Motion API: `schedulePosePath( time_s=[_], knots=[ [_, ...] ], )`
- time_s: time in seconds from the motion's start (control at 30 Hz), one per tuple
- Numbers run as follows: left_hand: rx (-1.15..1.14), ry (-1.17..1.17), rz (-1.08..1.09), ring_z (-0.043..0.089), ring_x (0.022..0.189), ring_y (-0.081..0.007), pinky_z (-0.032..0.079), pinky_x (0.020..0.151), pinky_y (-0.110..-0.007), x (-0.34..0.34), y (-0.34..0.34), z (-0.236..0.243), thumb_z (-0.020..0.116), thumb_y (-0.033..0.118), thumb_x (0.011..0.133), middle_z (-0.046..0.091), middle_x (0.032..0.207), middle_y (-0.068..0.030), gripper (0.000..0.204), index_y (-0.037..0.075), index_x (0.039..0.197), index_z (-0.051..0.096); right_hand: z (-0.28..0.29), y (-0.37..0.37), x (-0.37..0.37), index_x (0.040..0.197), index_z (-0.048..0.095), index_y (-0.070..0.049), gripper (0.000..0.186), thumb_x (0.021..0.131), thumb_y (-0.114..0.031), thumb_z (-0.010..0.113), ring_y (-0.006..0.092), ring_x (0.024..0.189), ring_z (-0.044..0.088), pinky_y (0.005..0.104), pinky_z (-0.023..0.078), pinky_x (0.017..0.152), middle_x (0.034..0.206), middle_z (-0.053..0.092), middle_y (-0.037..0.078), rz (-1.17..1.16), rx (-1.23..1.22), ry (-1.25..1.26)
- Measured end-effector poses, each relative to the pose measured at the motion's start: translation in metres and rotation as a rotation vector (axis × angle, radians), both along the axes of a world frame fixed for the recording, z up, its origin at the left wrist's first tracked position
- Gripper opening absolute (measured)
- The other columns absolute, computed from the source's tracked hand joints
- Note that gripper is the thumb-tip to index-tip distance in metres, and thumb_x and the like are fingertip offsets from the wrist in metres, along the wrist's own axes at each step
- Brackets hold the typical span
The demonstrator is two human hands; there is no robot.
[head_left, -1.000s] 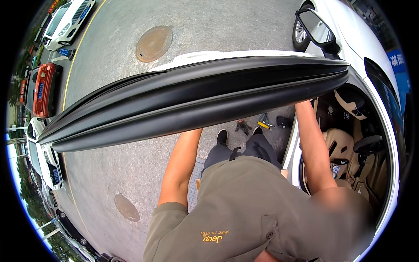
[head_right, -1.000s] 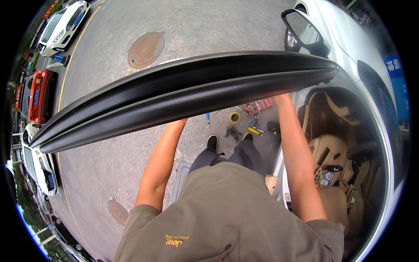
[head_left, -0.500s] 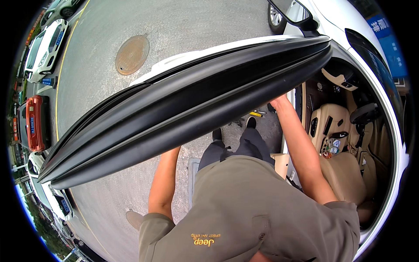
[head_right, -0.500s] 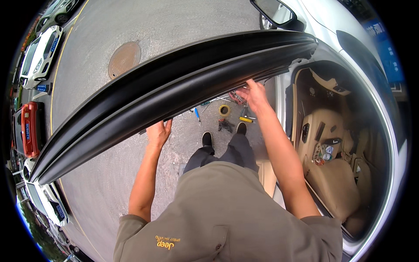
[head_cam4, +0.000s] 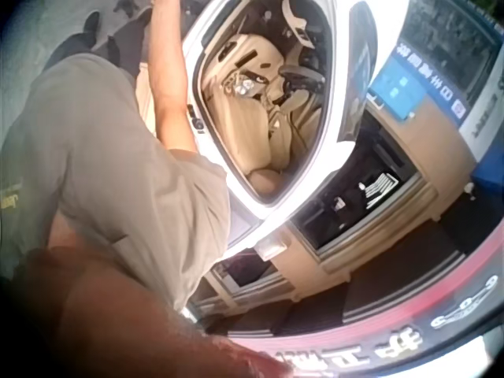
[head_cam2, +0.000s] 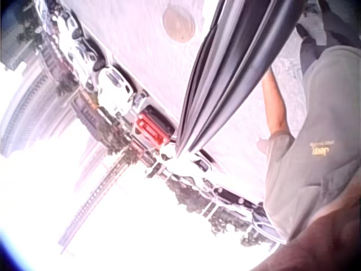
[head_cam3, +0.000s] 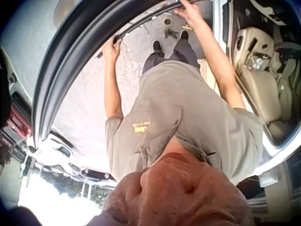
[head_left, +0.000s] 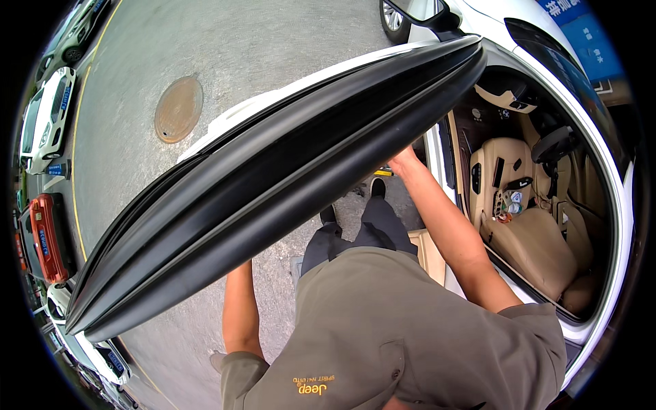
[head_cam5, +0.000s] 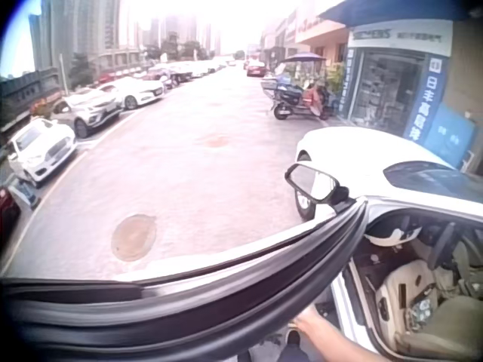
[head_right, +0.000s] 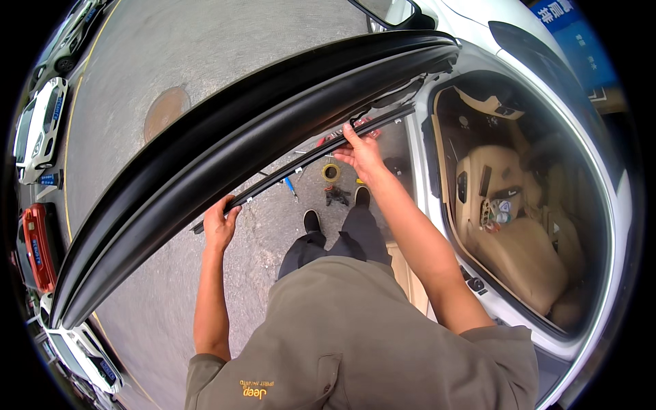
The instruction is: The person installs a black rubber weather seal along the edge of a white car door, then reattaches the beige interior door panel by aligning it and connecting electrical connectors. Tools and parts are visible on the ground nearby.
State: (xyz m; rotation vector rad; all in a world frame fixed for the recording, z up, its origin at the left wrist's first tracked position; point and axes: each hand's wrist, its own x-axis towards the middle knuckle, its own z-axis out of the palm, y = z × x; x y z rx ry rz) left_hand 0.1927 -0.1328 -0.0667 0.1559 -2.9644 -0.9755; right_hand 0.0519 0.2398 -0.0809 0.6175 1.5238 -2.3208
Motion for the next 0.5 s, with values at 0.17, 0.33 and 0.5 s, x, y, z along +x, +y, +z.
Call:
schedulePosePath(
  time_s=[0.17, 0.33, 0.5],
  knots=[
    [-0.084, 0.076, -0.138, 0.067, 0.091, -0.0339, 0.052, 0.084, -0.042, -0.008, 0.002, 0.012, 0.077, 0.019, 0.087, 0.072, 0.097, -0.0135, 0.027, 0.005, 0.109, 0.07, -0.004, 0.011, 0.005, 0.11, 0.065, -0.006, 0.044, 0.095, -0.048, 0.071, 0.0195, 0.083, 0.072, 0.0322, 0.062, 0.073, 0.098, 0.073, 0.009, -0.027, -0.007, -0.058],
    [-0.035, 0.037, -0.137, 0.066, 0.091, -0.0328, 0.053, 0.081, -0.041, -0.011, 0.008, 0.023, 0.078, 0.017, 0.086, 0.069, 0.099, -0.0132, 0.024, 0.003, 0.105, 0.07, -0.014, 0.027, 0.013, 0.109, 0.065, -0.003, 0.05, 0.097, -0.051, 0.066, 0.0202, 0.083, 0.072, 0.0324, 0.062, 0.073, 0.099, 0.072, 0.012, 0.023, 0.002, -0.083],
    [-0.006, 0.024, -0.145, 0.066, 0.092, -0.033, 0.053, 0.081, -0.041, -0.01, 0.019, 0.051, 0.08, 0.011, 0.082, 0.066, 0.103, -0.0125, 0.024, 0.002, 0.101, 0.069, 0.01, 0.043, 0.029, 0.11, 0.065, -0.001, 0.046, 0.099, -0.046, 0.065, 0.0208, 0.084, 0.071, 0.0336, 0.061, 0.074, 0.099, 0.071, 0.012, -0.02, -0.028, -0.078]
  ],
)
